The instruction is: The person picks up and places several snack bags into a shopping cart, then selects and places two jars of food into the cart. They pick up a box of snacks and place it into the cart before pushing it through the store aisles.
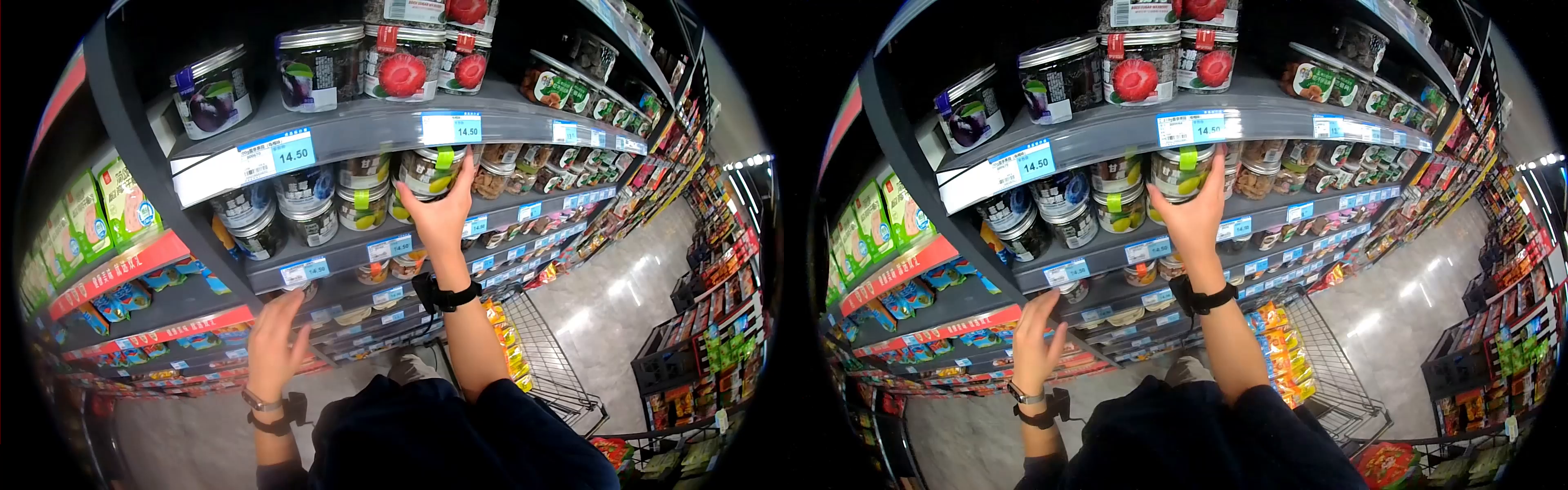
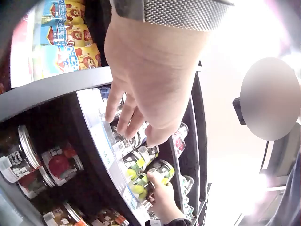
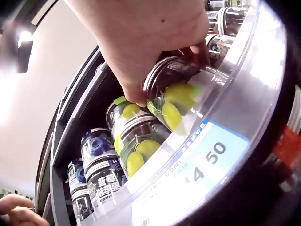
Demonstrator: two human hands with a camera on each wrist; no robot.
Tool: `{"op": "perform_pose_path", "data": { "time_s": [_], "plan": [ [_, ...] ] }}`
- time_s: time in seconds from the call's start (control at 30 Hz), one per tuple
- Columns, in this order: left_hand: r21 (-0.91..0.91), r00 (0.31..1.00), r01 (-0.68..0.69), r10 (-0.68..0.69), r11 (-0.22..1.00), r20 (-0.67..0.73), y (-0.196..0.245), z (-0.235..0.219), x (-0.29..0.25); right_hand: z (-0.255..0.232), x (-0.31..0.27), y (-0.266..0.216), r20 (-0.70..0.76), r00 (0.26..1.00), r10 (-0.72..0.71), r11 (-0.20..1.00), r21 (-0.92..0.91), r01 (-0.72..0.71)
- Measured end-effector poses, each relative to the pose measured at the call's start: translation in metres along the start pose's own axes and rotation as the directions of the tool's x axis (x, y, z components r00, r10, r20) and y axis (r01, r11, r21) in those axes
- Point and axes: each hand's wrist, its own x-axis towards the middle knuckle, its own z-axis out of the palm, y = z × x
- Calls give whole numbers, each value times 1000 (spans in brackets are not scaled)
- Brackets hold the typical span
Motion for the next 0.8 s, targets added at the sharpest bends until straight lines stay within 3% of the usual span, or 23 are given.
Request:
{"op": "perform_pose_path", "data": {
  "time_s": [0.03,0.13,0.2,0.37,0.5,0.57,0.6,0.63,0.73,0.8],
  "plan": [
    [16,1000,-7,7,1000,-16,-1,0,0,-1,-1,3,-3,1000,-4,1000,-2,4],
    [5,1000,0,0,1000,-5,1,2,0,-3,-8,6,16,997,81,968,235,-82],
    [-2,1000,1,-1,1000,10,3,4,4,-6,-13,9,1,999,44,978,203,-43],
    [34,981,-178,175,983,81,13,6,21,-13,-31,25,-71,991,-116,984,127,125],
    [-20,962,-250,251,968,111,24,11,41,-12,-44,38,-117,988,-104,958,257,131],
    [-52,949,-288,292,956,114,28,16,50,-14,-51,44,-117,993,9,948,318,29],
    [-57,950,-282,287,958,123,28,20,54,-23,-48,24,-75,996,44,932,361,-14],
    [-62,949,-281,287,958,129,33,24,59,-27,-53,17,-64,987,146,860,501,-95],
    [-205,986,-159,166,966,22,51,42,74,-51,-61,-17,75,938,339,713,630,-308],
    [-256,988,-142,151,956,16,70,53,88,-63,-68,-28,140,921,364,618,703,-352]
  ]
}}
